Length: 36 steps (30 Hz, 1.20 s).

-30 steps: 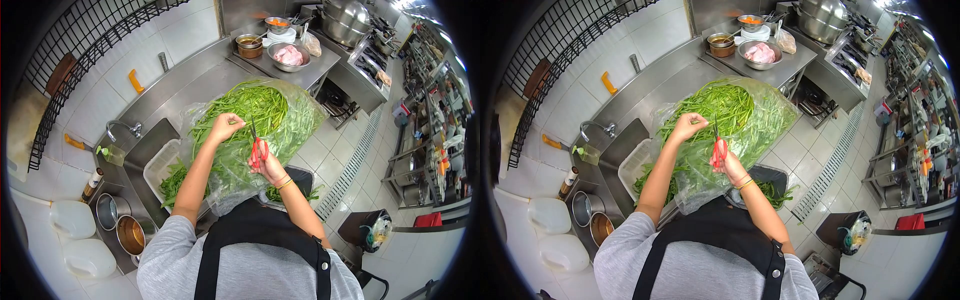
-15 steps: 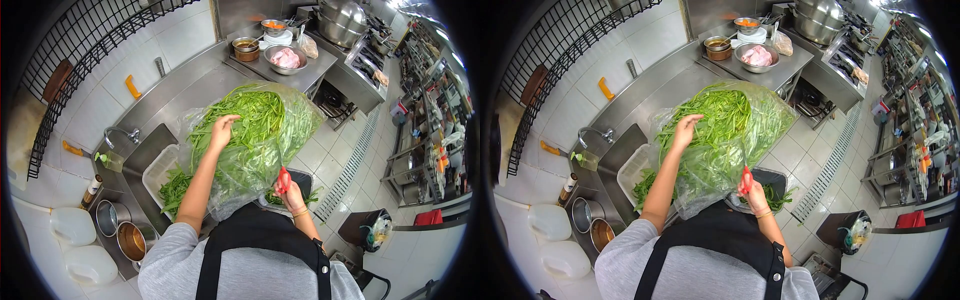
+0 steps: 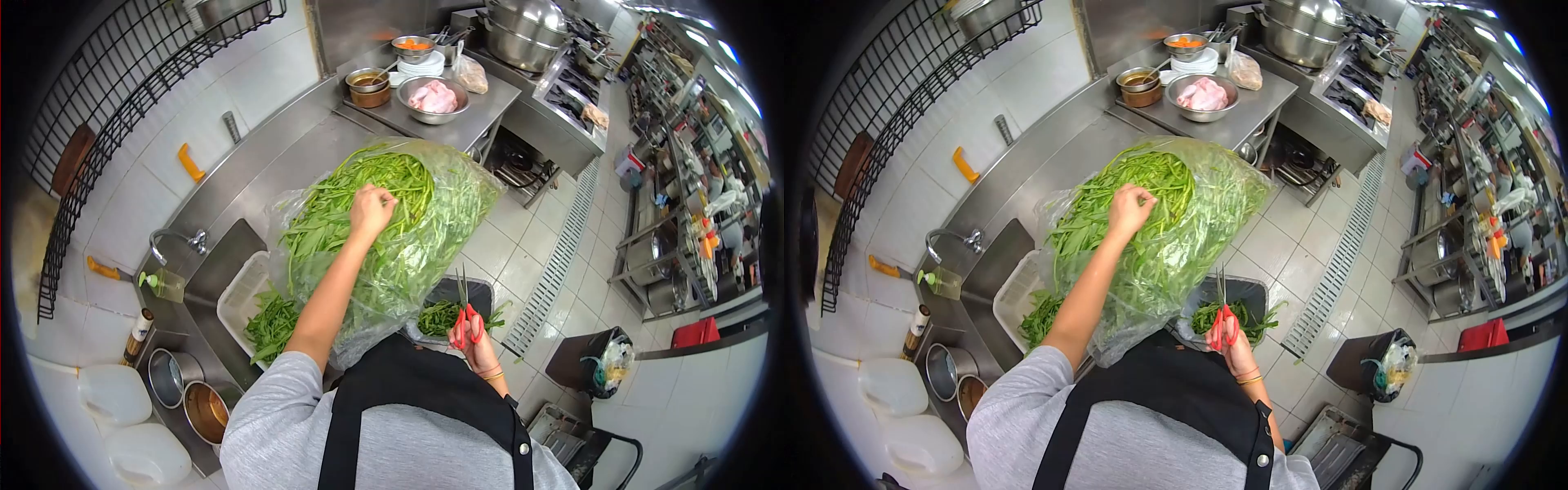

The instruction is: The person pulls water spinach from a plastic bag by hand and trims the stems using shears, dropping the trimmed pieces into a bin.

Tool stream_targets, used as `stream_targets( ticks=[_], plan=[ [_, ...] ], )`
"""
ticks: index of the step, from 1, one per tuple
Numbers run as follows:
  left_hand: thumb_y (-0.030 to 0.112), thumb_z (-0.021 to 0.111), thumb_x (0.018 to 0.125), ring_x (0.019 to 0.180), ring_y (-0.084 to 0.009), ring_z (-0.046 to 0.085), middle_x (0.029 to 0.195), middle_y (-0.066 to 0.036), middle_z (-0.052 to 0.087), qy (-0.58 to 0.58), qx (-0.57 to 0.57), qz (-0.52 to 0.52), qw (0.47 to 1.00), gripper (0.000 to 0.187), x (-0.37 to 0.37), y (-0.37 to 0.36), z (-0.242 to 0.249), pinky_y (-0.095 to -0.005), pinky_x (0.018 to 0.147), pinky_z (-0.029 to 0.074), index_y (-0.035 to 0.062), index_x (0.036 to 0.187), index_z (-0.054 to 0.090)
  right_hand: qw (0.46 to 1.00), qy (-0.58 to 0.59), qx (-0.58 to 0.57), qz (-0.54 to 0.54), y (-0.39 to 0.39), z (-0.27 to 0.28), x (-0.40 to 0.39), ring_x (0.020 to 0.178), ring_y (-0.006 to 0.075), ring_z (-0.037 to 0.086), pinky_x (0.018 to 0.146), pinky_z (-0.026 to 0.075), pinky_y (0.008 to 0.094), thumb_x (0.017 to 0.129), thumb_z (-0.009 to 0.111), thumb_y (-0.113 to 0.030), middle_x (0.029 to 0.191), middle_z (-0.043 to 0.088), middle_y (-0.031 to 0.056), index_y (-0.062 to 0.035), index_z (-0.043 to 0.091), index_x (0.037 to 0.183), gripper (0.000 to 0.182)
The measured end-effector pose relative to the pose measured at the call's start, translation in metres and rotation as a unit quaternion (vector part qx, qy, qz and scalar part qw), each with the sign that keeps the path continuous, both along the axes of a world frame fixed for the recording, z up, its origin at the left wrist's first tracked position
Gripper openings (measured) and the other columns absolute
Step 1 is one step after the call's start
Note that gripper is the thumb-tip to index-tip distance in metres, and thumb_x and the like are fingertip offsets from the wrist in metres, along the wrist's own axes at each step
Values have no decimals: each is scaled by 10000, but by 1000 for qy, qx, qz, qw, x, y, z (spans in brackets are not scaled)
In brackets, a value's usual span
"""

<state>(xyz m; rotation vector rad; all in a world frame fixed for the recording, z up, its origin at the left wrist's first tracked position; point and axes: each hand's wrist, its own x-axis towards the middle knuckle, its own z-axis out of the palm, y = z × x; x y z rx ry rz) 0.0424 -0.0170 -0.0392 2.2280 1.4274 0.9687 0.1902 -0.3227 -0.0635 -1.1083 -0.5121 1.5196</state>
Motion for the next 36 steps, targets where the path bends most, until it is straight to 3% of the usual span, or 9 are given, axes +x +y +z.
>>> stream_targets(
  ticks=[2, 6, 8, 16, 23, 27, 32, 36],
  plan=[
    [202, 722, 676, 810, -280, 552, 770, -96, 570, -21, 25, -2, 999, 145, -14, -10, 12, -375, 727, 451, 79, 696, 649, 1000, -12, 15, -9, -3, 2, 0, 618, 135, 478, 597, 415, 245, 875, 346, -596, 658, 484, 54, -82, 463, 632, 581],
    [184, 717, 678, 743, -261, 559, 746, -95, 571, -48, -47, -8, 998, 141, -43, -25, 19, -353, 681, 442, 60, 694, 651, 998, -49, 34, 13, 2, 5, -1, 627, 147, 476, 602, 397, 247, 889, 353, -565, 663, 490, 59, -69, 473, 641, 567],
    [171, 716, 679, 707, -249, 563, 730, -90, 571, -69, -83, 6, 994, 132, -52, -31, 21, -347, 666, 440, 53, 693, 657, 995, -60, 48, 66, 6, 0, 2, 678, 142, 493, 643, 389, 251, 920, 379, -478, 698, 521, 60, -50, 502, 670, 511],
    [193, 733, 669, 747, -233, 587, 797, -84, 620, -54, -152, 61, 985, 147, -123, -52, 17, -335, 676, 442, 92, 771, 700, 976, -108, 101, 161, 50, 23, -9, 660, 128, 482, 640, 391, 251, 933, 406, -403, 675, 509, 42, -56, 488, 645, 458],
    [231, 728, 701, 740, -175, 576, 793, -59, 626, -124, -191, 74, 971, 178, -154, -62, -3, -300, 646, 421, 79, 790, 701, 951, -110, 109, 267, 99, 29, -33, 625, 97, 481, 627, 401, 234, 929, 404, -431, 660, 548, 24, -41, 548, 669, 490],
    [239, 714, 724, 735, -155, 560, 806, -49, 624, -179, -198, 61, 962, 189, -159, -65, -16, -288, 639, 409, 74, 814, 699, 948, -113, 58, 291, 130, 24, -52, 577, 106, 495, 589, 400, 233, 896, 396, -527, 662, 568, 35, -54, 569, 668, 554],
    [239, 709, 730, 737, -157, 555, 811, -43, 613, -177, -181, 61, 965, 188, -153, -74, -9, -289, 639, 409, 76, 822, 698, 958, -67, 7, 280, 158, 10, -67, 607, 102, 545, 571, 479, 239, 838, 419, -620, 675, 574, 33, -66, 570, 735, 583],
    [229, 708, 736, 732, -138, 542, 816, -40, 616, -164, -199, 63, 964, 184, -149, -78, -5, -276, 639, 400, 64, 815, 693, 961, -47, -13, 273, 163, 15, -71, 598, 99, 534, 571, 465, 237, 845, 450, -587, 670, 563, 29, -75, 562, 733, 536]
  ],
)
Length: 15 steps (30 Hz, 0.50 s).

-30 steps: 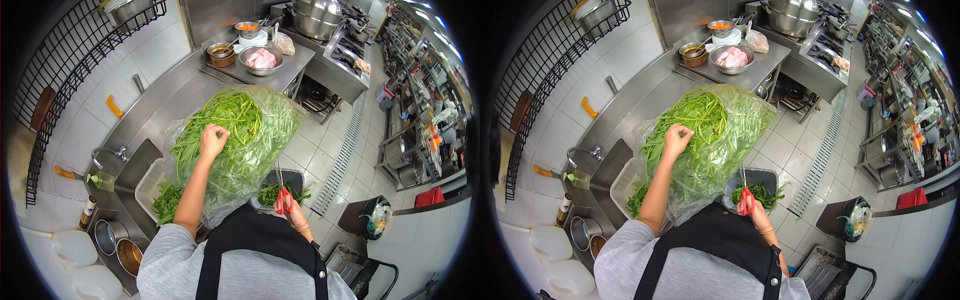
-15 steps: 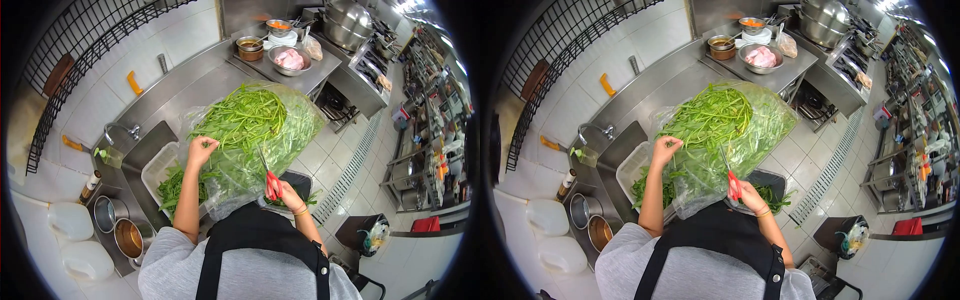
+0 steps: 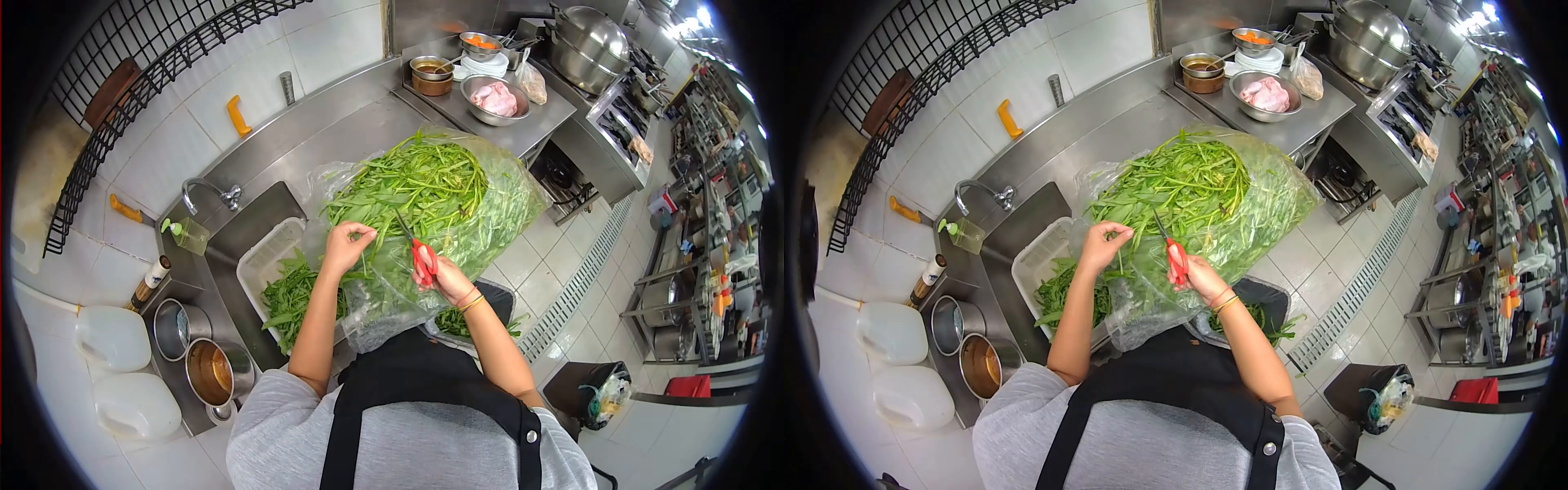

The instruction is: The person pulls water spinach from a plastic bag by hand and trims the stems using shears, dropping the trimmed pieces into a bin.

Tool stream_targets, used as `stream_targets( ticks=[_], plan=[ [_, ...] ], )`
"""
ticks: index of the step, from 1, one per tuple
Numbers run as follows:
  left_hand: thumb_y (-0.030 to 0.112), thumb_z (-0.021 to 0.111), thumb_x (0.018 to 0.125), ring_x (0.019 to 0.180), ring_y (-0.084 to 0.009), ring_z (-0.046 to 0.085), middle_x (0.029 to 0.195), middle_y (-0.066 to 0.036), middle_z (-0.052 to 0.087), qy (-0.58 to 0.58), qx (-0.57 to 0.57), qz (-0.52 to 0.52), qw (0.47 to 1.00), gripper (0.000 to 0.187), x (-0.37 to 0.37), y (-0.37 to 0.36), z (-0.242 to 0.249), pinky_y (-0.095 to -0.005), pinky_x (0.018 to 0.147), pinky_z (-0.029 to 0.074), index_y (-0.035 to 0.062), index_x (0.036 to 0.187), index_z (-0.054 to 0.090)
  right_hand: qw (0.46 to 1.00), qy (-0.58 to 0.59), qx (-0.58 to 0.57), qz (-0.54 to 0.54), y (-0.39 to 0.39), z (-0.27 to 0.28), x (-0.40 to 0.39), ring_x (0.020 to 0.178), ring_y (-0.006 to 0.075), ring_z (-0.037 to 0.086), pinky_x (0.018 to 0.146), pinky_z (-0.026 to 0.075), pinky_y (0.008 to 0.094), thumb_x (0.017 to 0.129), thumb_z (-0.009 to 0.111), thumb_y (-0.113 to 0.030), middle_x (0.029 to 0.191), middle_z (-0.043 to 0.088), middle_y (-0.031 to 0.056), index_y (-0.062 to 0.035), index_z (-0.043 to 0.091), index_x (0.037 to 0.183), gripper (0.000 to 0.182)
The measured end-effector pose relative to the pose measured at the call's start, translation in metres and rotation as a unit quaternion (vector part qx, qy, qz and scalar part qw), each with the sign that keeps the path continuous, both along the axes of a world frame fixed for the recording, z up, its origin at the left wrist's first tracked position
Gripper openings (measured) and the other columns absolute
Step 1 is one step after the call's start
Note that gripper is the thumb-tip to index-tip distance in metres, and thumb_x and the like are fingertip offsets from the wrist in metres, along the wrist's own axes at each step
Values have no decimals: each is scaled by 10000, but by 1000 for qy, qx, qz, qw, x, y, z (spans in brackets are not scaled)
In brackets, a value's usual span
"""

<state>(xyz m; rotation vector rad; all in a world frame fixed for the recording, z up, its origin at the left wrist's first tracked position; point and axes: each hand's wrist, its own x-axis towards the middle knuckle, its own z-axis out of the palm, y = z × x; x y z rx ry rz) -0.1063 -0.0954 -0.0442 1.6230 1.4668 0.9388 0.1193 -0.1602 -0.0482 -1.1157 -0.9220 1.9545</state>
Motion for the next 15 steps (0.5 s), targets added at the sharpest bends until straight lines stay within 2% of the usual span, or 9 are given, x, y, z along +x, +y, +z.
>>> stream_targets(
  ticks=[5, 8, 9, 11, 12, 14, 15],
  plan=[
    [223, 702, 746, 729, -124, 535, 814, -36, 627, -2, 0, 4, 1000, 191, -7, -1, -1, -263, 650, 395, 46, 815, 682, 999, 34, 15, 7, -13, 3, 8, 565, 97, 463, 574, 422, 224, 872, 497, -488, 631, 512, 20, -99, 493, 671, 438],
    [185, 665, 790, 772, -102, 532, 795, -12, 617, -37, 12, 0, 999, 159, -29, -7, 7, -254, 694, 396, 29, 823, 658, 997, 53, 45, -18, -27, -5, 20, 573, 109, 436, 579, 401, 233, 885, 455, -501, 642, 501, 40, -96, 467, 669, 460],
    [205, 663, 782, 770, -109, 533, 800, -4, 619, -44, 14, 6, 999, 154, -46, -11, 7, -269, 673, 395, 56, 824, 657, 997, 54, 44, -19, -34, -4, 25, 573, 109, 436, 579, 401, 233, 885, 455, -501, 642, 501, 40, -96, 467, 669, 460],
    [181, 653, 790, 788, -107, 541, 806, -7, 620, -5, 15, 26, 1000, 148, -82, -25, 21, -269, 722, 414, 40, 829, 631, 994, 92, 50, -32, -51, -2, 39, 671, 137, 492, 623, 448, 254, 904, 395, -500, 631, 450, 17, -93, 460, 708, 457],
    [165, 650, 788, 784, -114, 542, 801, -16, 618, -11, 32, 32, 999, 148, -108, -30, 10, -264, 740, 421, 26, 832, 625, 994, 94, 42, -32, -59, -5, 47, 681, 145, 497, 626, 456, 267, 900, 353, -538, 642, 460, 28, -82, 470, 760, 491],
    [140, 644, 783, 792, -112, 552, 799, -30, 622, 64, -24, 38, 997, 131, -147, -49, 20, -261, 765, 423, 18, 828, 627, 994, 87, 38, -58, -75, -8, 56, 681, 148, 499, 628, 459, 271, 896, 348, -548, 646, 467, 34, -77, 476, 766, 505],
    [148, 664, 760, 805, -164, 593, 819, -63, 645, 112, -65, 58, 990, 147, -166, -56, 11, -286, 791, 438, 32, 848, 647, 993, 80, 36, -80, -81, -9, 61, 680, 151, 501, 631, 462, 275, 892, 344, -558, 650, 474, 41, -73, 481, 773, 518]
  ],
)
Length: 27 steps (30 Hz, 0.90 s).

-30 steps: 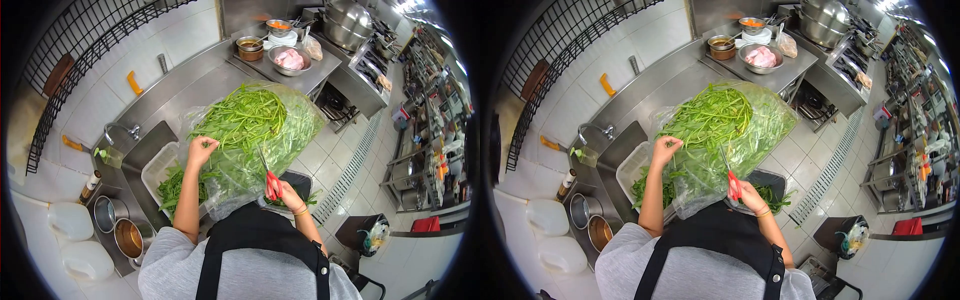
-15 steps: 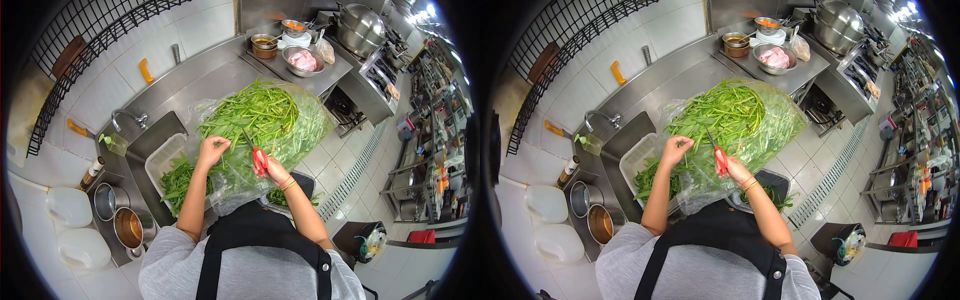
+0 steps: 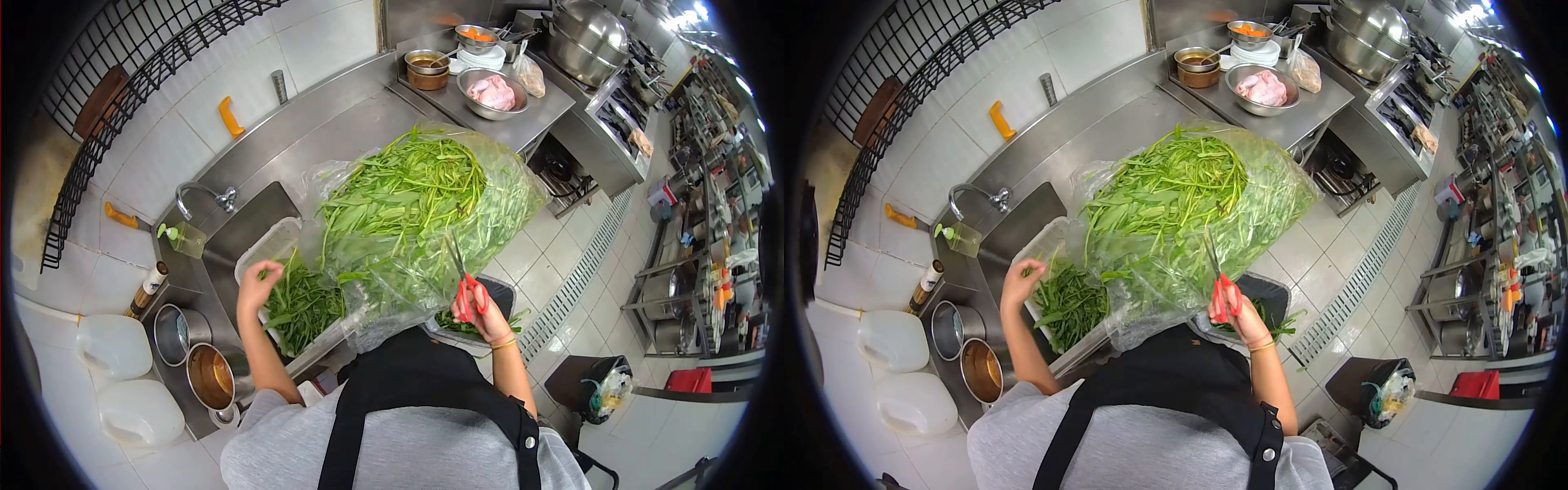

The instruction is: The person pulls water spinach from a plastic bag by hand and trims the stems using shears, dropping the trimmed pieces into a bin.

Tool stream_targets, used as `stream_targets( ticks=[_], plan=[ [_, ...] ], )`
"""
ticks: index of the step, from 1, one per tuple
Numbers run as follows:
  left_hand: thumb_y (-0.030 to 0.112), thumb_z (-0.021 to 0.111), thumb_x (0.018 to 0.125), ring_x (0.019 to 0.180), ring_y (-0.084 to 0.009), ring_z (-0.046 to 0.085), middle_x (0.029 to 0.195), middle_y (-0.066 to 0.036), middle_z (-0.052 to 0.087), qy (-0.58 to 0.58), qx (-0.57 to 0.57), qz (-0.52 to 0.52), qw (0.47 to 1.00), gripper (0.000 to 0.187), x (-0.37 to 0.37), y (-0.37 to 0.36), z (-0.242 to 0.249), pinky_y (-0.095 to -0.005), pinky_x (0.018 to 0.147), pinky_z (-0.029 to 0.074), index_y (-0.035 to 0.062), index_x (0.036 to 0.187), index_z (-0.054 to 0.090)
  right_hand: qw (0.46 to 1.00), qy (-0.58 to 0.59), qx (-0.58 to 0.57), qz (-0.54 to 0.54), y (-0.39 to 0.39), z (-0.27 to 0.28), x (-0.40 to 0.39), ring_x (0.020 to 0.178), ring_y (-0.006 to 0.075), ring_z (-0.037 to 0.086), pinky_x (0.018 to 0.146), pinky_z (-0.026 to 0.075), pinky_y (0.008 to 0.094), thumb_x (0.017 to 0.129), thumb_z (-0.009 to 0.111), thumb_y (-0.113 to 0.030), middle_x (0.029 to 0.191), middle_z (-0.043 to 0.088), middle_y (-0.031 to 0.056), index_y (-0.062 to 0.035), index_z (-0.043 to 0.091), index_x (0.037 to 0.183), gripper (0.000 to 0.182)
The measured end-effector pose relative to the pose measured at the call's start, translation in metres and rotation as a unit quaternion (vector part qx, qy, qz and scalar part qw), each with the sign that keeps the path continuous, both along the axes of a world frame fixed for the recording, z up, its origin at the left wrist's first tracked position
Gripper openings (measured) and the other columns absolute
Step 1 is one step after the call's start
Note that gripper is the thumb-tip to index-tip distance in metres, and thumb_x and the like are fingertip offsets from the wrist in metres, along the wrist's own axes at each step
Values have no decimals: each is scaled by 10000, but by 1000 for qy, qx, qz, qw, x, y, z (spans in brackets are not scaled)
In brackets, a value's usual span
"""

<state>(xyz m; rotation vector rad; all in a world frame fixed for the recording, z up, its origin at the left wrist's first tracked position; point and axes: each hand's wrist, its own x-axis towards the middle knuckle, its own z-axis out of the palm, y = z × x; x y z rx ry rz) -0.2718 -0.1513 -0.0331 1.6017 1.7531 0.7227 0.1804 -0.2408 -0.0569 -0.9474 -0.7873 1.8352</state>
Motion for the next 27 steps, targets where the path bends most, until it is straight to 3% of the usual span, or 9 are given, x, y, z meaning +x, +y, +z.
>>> stream_targets(
  ticks=[2, 7, 11, 16, 17, 21, 23, 25, 27],
  plan=[
    [162, 693, 725, 824, -247, 617, 837, -108, 656, 157, -44, 83, 983, 187, -10, -18, -6, -323, 821, 447, 51, 872, 664, 1000, -19, -4, -12, -7, -1, 7, 671, 152, 501, 634, 458, 269, 883, 349, -574, 662, 488, 55, -66, 490, 753, 544],
    [187, 694, 722, 935, -288, 586, 971, -140, 630, 106, 128, 52, 985, 259, 17, 14, -40, -351, 862, 434, 67, 948, 654, 997, -55, 48, -21, 11, 11, 3, 646, 161, 486, 609, 413, 262, 876, 365, -581, 661, 493, 64, -66, 472, 687, 559],
    [195, 682, 740, 966, -289, 554, 988, -134, 599, -24, 194, 7, 981, 269, 152, 50, 2, -370, 858, 425, 67, 971, 631, 990, -97, 97, -25, 34, 24, -10, 649, 162, 483, 598, 387, 259, 889, 384, -545, 671, 503, 71, -60, 481, 687, 535],
    [168, 692, 708, 1071, -308, 458, 1088, -135, 538, 26, 358, -153, 921, 399, 280, 93, 18, -447, 951, 341, 32, 1066, 578, 988, -92, 96, -77, 25, 28, -21, 619, 135, 476, 612, 389, 251, 930, 369, -461, 682, 536, 67, -57, 482, 657, 500],
    [186, 689, 709, 1098, -303, 445, 1102, -148, 530, 108, 368, -151, 911, 474, 298, 101, 17, -476, 960, 330, 16, 1126, 541, 989, -89, 84, -79, 19, 22, -20, 627, 136, 480, 616, 395, 250, 929, 365, -466, 680, 531, 66, -54, 481, 662, 505],
    [146, 635, 730, 1067, -316, 485, 1064, -163, 545, 257, 292, -105, 915, 444, 340, 140, -2, -520, 926, 348, 2, 1135, 523, 992, -80, 66, -67, -15, 6, -14, 641, 167, 487, 609, 403, 268, 891, 364, -555, 692, 506, 81, -48, 497, 690, 561],
    [145, 528, 797, 955, -313, 563, 1009, -165, 578, 281, 174, -139, 933, 229, 335, 164, -5, -508, 888, 391, 15, 972, 599, 991, -82, 43, -101, -34, 4, -11, 647, 153, 483, 614, 394, 254, 905, 369, -522, 686, 508, 74, -49, 490, 684, 536],
    [63, 462, 787, 826, -349, 602, 906, -197, 591, 191, 205, -125, 952, 202, 313, 176, 2, -449, 713, 479, 30, 913, 616, 989, -71, 32, -124, -52, -4, -5, 654, 140, 486, 629, 391, 244, 918, 366, -495, 685, 516, 67, -47, 489, 681, 521],
    [42, 495, 770, 901, -369, 572, 963, -223, 580, 105, 228, -117, 961, 315, 286, 184, 15, -432, 804, 459, 63, 1064, 606, 986, -71, 2, -154, -66, -4, -2, 648, 144, 494, 623, 403, 250, 912, 374, -504, 691, 527, 74, -42, 501, 676, 534]
  ],
)
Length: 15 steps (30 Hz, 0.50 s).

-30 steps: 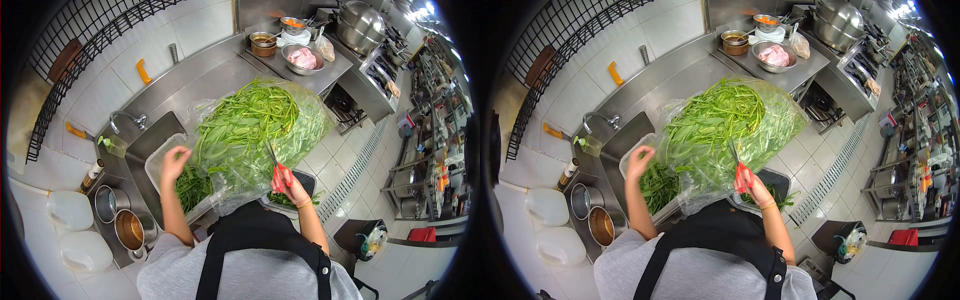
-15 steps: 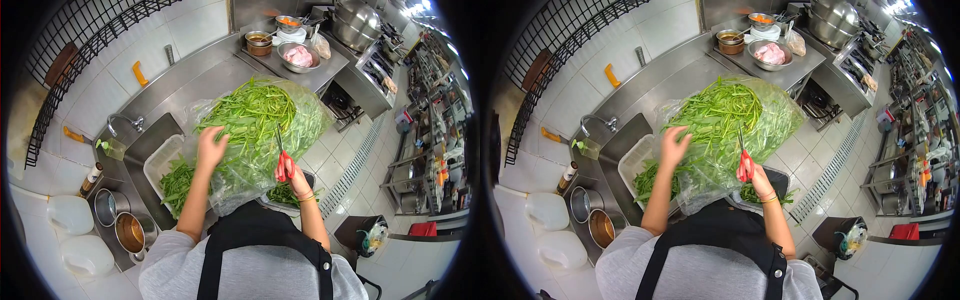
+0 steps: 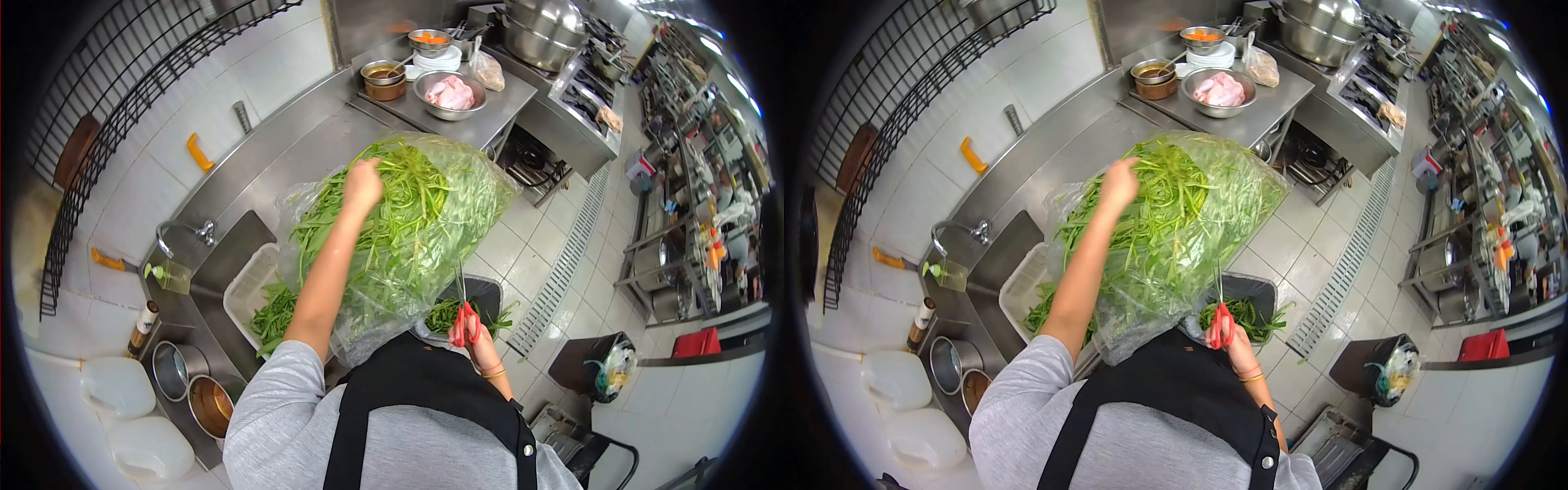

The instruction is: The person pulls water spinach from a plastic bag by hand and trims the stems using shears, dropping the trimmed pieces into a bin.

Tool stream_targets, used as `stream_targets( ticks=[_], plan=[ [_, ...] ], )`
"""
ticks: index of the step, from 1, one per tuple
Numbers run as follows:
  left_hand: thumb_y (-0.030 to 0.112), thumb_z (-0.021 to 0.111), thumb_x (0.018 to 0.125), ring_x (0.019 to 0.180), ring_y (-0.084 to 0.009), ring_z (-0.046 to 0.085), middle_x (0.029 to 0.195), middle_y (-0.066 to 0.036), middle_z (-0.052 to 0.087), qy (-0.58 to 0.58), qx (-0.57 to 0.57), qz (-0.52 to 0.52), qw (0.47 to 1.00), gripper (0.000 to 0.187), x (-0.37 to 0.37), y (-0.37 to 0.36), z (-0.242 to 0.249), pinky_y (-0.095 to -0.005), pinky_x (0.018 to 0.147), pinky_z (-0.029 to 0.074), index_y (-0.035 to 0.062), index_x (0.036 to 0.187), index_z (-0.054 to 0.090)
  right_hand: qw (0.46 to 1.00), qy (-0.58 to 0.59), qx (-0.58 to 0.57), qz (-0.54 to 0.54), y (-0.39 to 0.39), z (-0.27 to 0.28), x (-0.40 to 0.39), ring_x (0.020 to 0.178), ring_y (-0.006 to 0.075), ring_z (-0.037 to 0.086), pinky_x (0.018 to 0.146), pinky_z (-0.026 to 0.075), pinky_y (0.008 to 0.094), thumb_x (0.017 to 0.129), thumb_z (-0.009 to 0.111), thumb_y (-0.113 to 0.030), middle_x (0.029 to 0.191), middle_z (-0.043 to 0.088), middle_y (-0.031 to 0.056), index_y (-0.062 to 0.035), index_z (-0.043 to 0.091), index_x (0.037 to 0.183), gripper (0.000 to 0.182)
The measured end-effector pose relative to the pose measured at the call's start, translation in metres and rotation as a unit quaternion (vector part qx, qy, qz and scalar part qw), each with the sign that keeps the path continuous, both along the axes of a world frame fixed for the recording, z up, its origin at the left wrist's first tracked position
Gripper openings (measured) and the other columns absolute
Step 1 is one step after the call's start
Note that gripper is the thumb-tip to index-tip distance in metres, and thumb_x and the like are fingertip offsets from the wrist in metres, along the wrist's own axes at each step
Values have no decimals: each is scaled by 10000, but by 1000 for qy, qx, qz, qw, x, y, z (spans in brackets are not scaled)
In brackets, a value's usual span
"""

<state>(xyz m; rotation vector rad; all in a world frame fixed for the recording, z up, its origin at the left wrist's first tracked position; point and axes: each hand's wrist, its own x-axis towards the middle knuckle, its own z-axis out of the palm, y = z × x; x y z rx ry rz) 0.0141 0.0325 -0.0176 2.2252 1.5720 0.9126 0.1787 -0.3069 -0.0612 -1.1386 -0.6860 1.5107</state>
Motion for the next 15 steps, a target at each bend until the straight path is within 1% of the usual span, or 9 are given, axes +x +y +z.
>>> stream_targets(
  ticks=[3, 4, 5, 7, 8, 10, 11, 14, 15],
  plan=[
    [42, 534, 789, 968, -358, 552, 1025, -215, 580, -88, 39, -30, 995, 312, -33, 4, 23, -393, 851, 442, 75, 1094, 596, 1000, -2, 1, -23, -16, -12, 5, 640, 147, 500, 618, 417, 257, 911, 377, -504, 698, 535, 81, -36, 509, 671, 542],
    [32, 539, 797, 998, -314, 564, 1060, -202, 587, -100, 34, -31, 994, 326, -39, -3, 40, -352, 864, 435, 81, 1114, 591, 999, 3, -14, -31, -19, -12, 5, 634, 152, 501, 617, 423, 261, 913, 375, -501, 699, 535, 85, -31, 509, 666, 547],
    [32, 539, 797, 998, -314, 564, 1060, -202, 587, -97, 31, -35, 994, 326, -44, -3, 48, -352, 864, 435, 81, 1114, 591, 999, 6, -17, -36, -20, -13, 6, 634, 152, 501, 617, 423, 261, 913, 375, -501, 699, 535, 85, -31, 509, 666, 547],
    [47, 546, 807, 1001, -246, 577, 1082, -172, 602, -202, -37, -90, 975, 328, -50, -5, 60, -319, 862, 425, 75, 1131, 584, 998, 19, -22, -51, -22, -12, 5, 643, 170, 473, 578, 381, 261, 900, 397, -509, 665, 479, 82, -45, 480, 678, 521],
    [47, 546, 807, 1001, -246, 577, 1082, -172, 602, -200, -39, -92, 975, 328, -50, -8, 67, -319, 862, 425, 75, 1131, 584, 998, 13, -26, -60, -22, -12, 6, 655, 169, 479, 591, 395, 264, 909, 380, -501, 669, 478, 80, -47, 486, 685, 517],
    [53, 541, 823, 987, -194, 576, 1094, -122, 615, -251, -62, -141, 956, 324, -46, -21, 84, -293, 859, 417, 65, 1145, 578, 997, 8, -16, -70, -23, -12, 10, 645, 161, 490, 599, 405, 262, 918, 372, -487, 683, 506, 86, -39, 498, 680, 522],
    [53, 541, 823, 987, -194, 576, 1094, -122, 615, -251, -64, -141, 956, 324, -42, -27, 91, -293, 859, 417, 65, 1145, 578, 997, 0, -5, -78, -23, -11, 13, 634, 153, 501, 607, 415, 261, 927, 364, -473, 698, 534, 92, -31, 510, 675, 529],
    [67, 536, 839, 973, -185, 577, 1096, -91, 618, -303, -133, -152, 931, 314, -21, -50, 107, -287, 864, 417, 62, 1151, 575, 996, -21, 18, -86, -24, -6, 22, 634, 150, 497, 602, 408, 263, 934, 358, -453, 689, 527, 92, -35, 503, 684, 507],
    [79, 537, 848, 974, -181, 574, 1104, -88, 614, -296, -168, -189, 921, 313, -12, -59, 112, -289, 868, 416, 67, 1159, 571, 994, -35, 32, -97, -23, -3, 25, 633, 150, 495, 601, 406, 264, 935, 357, -449, 685, 523, 89, -37, 500, 688, 501]
  ],
)
